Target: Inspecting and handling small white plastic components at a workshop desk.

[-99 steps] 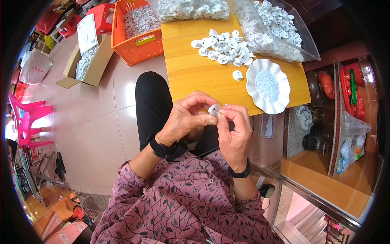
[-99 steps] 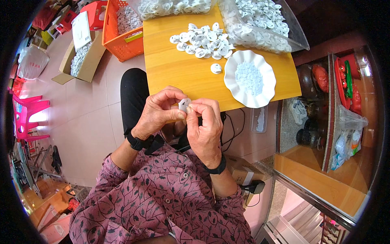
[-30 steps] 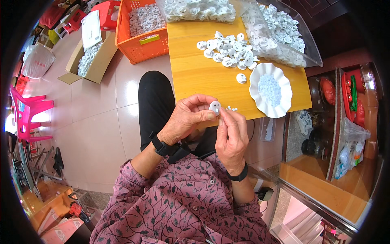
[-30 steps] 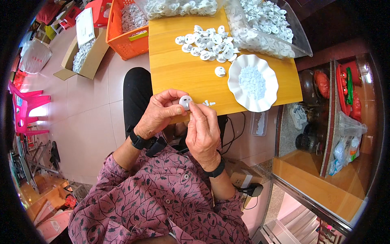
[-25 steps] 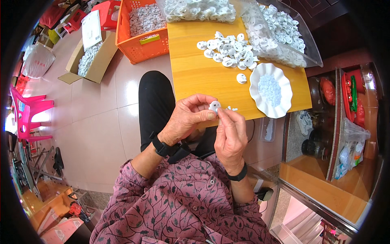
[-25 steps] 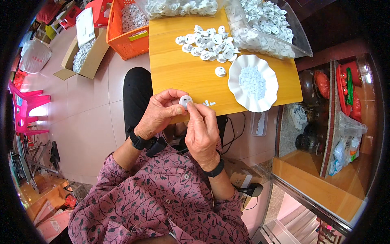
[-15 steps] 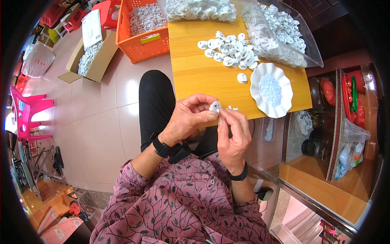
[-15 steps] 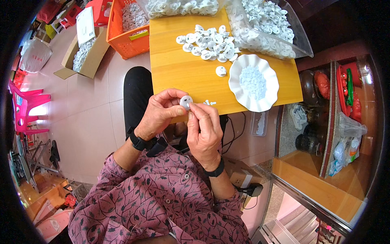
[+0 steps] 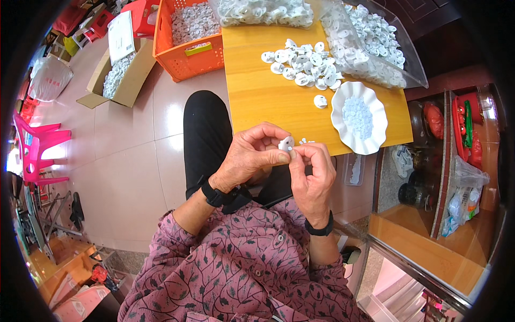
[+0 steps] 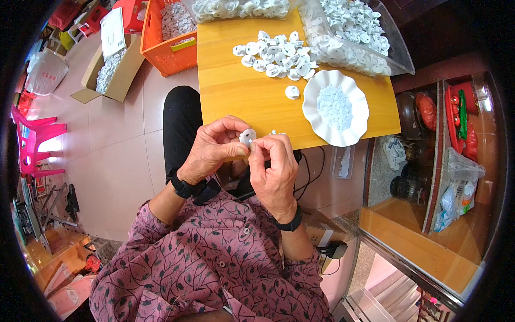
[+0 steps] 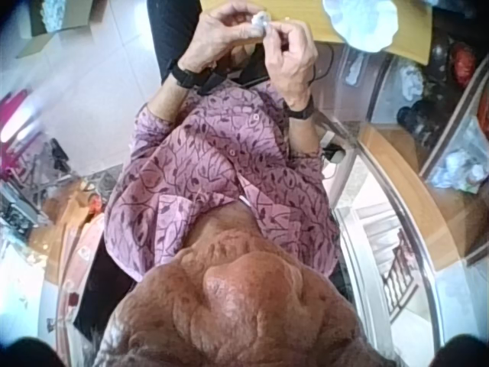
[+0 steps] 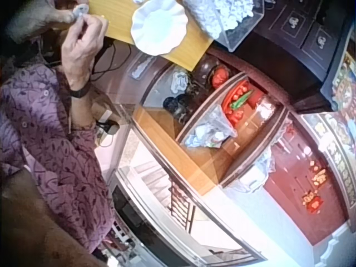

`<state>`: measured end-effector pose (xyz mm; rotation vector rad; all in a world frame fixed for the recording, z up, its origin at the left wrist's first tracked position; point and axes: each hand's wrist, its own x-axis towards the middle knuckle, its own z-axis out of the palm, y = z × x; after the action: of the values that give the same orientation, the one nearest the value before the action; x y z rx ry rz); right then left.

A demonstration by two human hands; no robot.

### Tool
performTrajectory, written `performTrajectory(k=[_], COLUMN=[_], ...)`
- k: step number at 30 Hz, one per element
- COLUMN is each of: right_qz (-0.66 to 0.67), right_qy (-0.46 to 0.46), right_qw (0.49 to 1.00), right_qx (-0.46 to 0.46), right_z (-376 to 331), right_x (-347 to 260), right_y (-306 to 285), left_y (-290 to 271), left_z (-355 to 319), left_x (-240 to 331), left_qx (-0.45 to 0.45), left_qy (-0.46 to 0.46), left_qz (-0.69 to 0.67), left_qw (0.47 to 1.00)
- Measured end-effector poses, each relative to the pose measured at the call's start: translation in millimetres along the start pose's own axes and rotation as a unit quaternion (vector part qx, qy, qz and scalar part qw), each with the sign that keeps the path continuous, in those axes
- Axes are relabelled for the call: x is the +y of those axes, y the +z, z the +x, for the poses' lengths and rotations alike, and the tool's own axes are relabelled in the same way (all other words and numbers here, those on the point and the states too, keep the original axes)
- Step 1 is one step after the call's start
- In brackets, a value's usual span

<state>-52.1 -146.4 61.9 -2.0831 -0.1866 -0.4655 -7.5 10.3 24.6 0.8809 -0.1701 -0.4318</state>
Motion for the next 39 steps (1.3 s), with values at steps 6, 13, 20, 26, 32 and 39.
performTrajectory(k=[6, 13, 20, 26, 32, 39], right_qz=[0.011, 0.001, -0.002, 0.015, 0.069, 0.050], right_qy=[0.004, 0.001, -0.010, 0.005, 0.071, 0.091], right_qw=[1.000, 1.000, 0.999, 0.999, 0.995, 0.994], right_qx=[0.000, -0.020, -0.038, -0.036, -0.030, -0.039], right_z=[-0.1, 0.0, 0.9, 1.8, -2.2, -17.2], right_x=[1.7, 2.1, -1.4, 1.2, -0.2, 9.4], right_y=[-0.5, -0.2, -0.2, 1.0, -0.5, -7.5], left_y=[1.3, 0.6, -2.4, -3.2, -0.9, -12.0], left_z=[-0.2, -1.8, -3.2, -1.3, -2.7, 28.2], left_x=[0.7, 0.8, -0.3, 1.8, 7.7, 44.0], left_qx=[0.002, 0.000, 0.005, 0.007, 0.030, 0.098], left_qy=[-0.012, -0.010, -0.004, -0.012, -0.044, -0.012], left_qz=[-0.013, 0.003, 0.003, -0.014, -0.020, 0.148], left_qw=[1.000, 1.000, 1.000, 1.000, 0.998, 0.984])
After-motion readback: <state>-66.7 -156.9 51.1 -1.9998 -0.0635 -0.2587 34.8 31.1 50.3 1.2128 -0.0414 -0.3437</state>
